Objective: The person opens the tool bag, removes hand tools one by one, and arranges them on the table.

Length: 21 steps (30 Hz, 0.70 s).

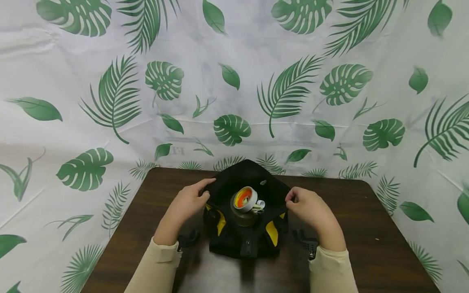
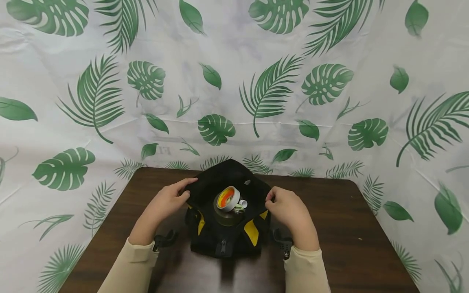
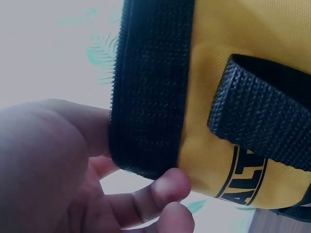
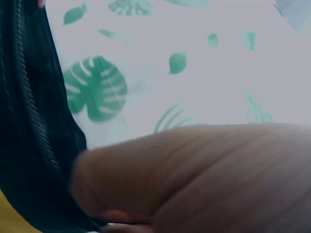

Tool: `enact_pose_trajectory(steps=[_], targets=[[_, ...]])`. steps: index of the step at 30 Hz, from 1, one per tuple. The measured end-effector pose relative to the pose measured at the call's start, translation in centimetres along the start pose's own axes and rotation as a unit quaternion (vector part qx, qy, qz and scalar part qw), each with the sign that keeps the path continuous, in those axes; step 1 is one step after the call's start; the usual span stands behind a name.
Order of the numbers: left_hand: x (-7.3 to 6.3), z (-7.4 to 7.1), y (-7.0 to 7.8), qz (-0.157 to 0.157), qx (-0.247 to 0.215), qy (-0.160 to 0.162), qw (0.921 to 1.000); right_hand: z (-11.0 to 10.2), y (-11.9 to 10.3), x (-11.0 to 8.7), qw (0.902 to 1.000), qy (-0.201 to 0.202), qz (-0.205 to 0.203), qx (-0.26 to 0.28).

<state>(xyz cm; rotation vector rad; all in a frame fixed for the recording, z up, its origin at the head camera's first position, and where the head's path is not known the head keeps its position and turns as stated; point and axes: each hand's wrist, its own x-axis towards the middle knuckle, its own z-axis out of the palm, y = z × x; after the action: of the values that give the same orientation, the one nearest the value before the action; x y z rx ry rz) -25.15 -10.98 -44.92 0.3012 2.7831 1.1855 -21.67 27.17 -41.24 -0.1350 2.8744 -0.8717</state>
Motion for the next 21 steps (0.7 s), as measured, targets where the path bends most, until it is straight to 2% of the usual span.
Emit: enact_pose_trajectory(steps=[2, 4, 7, 9, 11, 13, 15, 17, 21], targets=[[0.0, 0.2, 0.0, 0.000, 0.000, -0.009, 1.0000, 0.5, -0.9, 0.0, 0.9994, 0.032, -0.009, -0.010], [0.0, 0.4, 0.0, 0.002, -0.003, -0.019, 0.9998, 1.1, -1.7, 0.2, 0.9970, 0.069, -0.033, 0.004], [0.2, 0.8, 0.3, 0.008, 0.002, -0.025, 0.9997, 2.2, -3.0, 0.6, 0.9868, 0.106, -0.085, 0.088], [0.2, 1.0, 0.5, 0.013, 0.009, -0.025, 0.9996, 3.1, -3.8, 1.1, 0.9736, 0.101, -0.119, 0.167], [0.2, 1.1, 0.6, 0.015, 0.015, -0.030, 0.9993, 4.1, -4.4, 1.6, 0.9586, 0.081, -0.129, 0.241], [0.0, 1.1, 0.6, 0.017, 0.020, -0.036, 0.9990, 4.9, -4.6, 2.2, 0.9483, 0.061, -0.121, 0.287], [-0.1, 1.1, 0.5, 0.019, 0.027, -0.043, 0.9985, 5.6, -4.6, 2.8, 0.9431, 0.043, -0.099, 0.314], [-0.2, 1.0, 0.5, 0.018, 0.032, -0.050, 0.9981, 6.2, -4.4, 3.2, 0.9463, 0.030, -0.069, 0.314], [-0.4, 0.8, 0.2, 0.016, 0.042, -0.055, 0.9975, 7.2, -3.8, 3.9, 0.9628, 0.007, -0.026, 0.269]])
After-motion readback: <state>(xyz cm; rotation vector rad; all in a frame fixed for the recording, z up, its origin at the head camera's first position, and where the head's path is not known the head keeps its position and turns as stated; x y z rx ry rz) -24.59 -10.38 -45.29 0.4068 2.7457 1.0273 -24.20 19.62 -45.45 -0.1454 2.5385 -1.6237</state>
